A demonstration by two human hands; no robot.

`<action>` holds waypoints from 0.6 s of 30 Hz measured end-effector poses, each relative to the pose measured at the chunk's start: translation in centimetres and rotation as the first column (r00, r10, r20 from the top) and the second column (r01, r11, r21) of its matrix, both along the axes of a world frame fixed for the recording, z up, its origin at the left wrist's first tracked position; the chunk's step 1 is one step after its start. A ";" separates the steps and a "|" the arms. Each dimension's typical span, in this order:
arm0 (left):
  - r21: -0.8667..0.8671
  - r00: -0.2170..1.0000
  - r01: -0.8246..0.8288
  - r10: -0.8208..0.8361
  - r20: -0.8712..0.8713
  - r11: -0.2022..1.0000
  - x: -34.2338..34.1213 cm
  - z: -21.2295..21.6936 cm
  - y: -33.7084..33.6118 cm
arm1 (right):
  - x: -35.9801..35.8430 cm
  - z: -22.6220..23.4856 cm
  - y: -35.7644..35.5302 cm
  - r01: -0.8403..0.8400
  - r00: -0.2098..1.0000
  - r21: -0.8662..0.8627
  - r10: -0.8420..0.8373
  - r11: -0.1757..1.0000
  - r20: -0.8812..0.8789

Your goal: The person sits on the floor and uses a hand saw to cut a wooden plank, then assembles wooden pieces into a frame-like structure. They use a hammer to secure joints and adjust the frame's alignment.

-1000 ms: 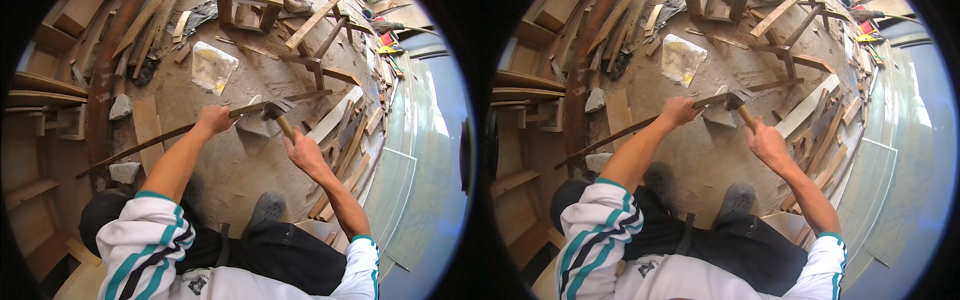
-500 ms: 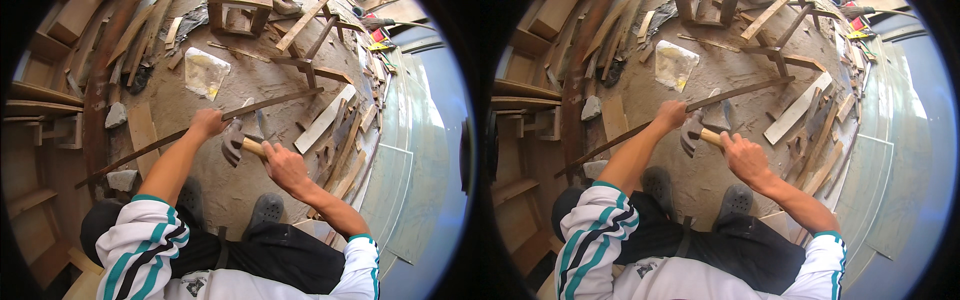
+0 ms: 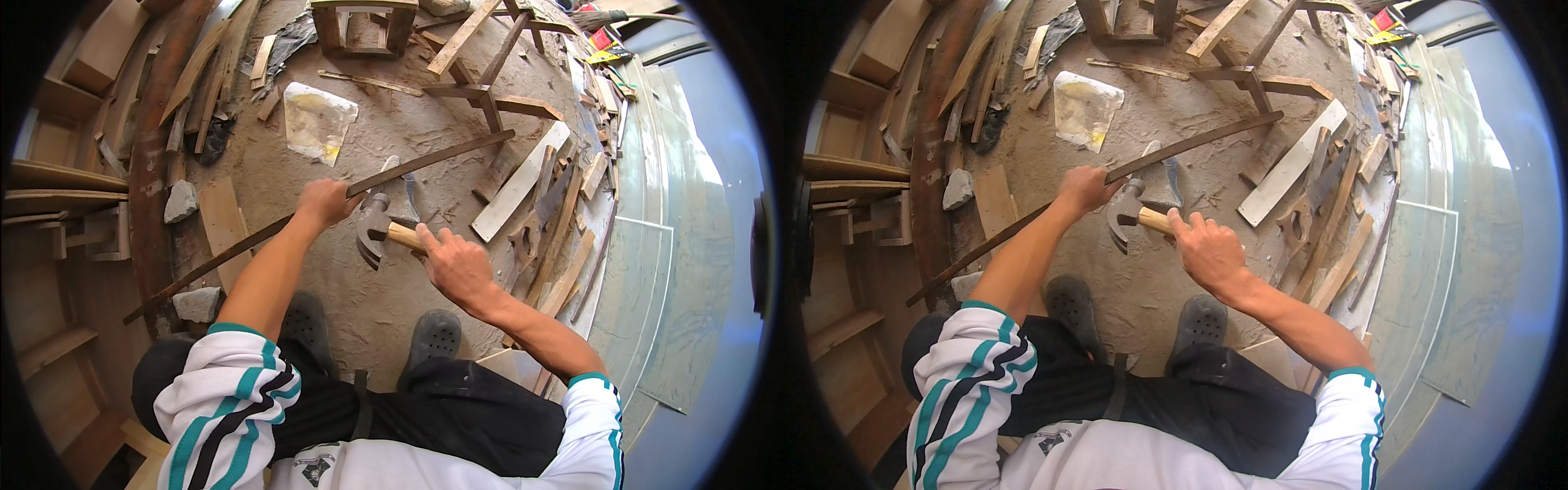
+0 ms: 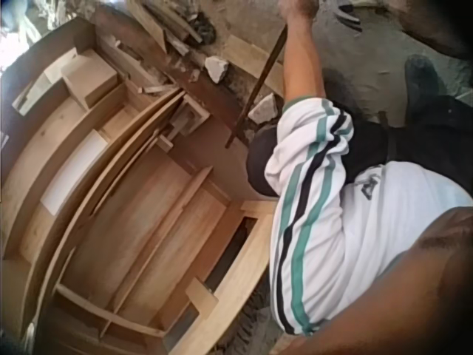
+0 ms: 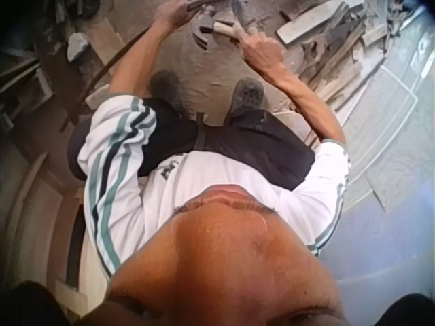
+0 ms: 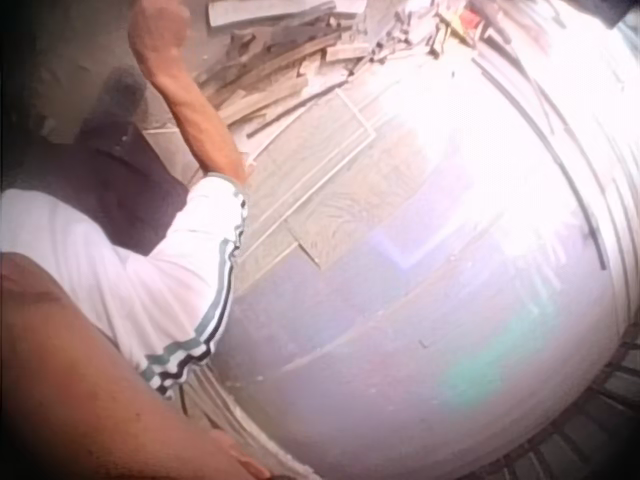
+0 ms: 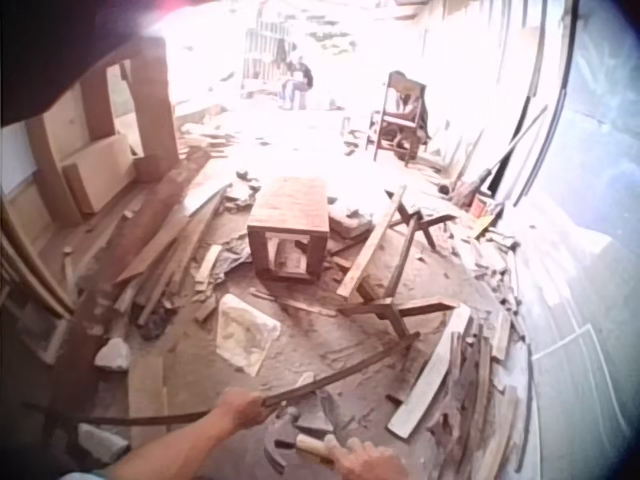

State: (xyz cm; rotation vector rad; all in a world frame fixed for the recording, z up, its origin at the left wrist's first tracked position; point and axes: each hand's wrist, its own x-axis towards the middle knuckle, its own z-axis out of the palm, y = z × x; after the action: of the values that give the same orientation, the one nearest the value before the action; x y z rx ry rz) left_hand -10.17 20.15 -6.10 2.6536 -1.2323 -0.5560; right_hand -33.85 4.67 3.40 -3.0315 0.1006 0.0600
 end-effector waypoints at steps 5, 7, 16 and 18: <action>0.058 1.000 -0.016 0.017 -0.010 0.998 -0.3 0.5 -0.1 | 2.2 3.9 -2.0 0.211 0.977 0.209 -0.199 0.955 -0.077; 0.087 0.999 -0.022 0.024 -0.025 0.996 -0.2 0.9 0.0 | 3.6 5.3 -4.1 0.245 0.966 0.318 -0.258 0.916 -0.003; 0.063 0.999 0.015 -0.012 -0.053 0.998 -0.1 0.9 -0.8 | 1.7 0.1 -5.4 0.458 0.884 0.343 -0.378 0.820 -0.275; 0.025 1.000 -0.002 0.002 -0.019 1.000 -0.1 0.2 -0.4 | 1.7 0.8 -5.3 0.528 0.849 0.431 -0.430 0.732 -0.309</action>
State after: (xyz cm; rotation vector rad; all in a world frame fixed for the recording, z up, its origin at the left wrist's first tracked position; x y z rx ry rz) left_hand -10.22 19.73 -5.85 2.6633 -1.2255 -0.5995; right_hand -32.15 -0.67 4.20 -2.3753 0.7622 0.2829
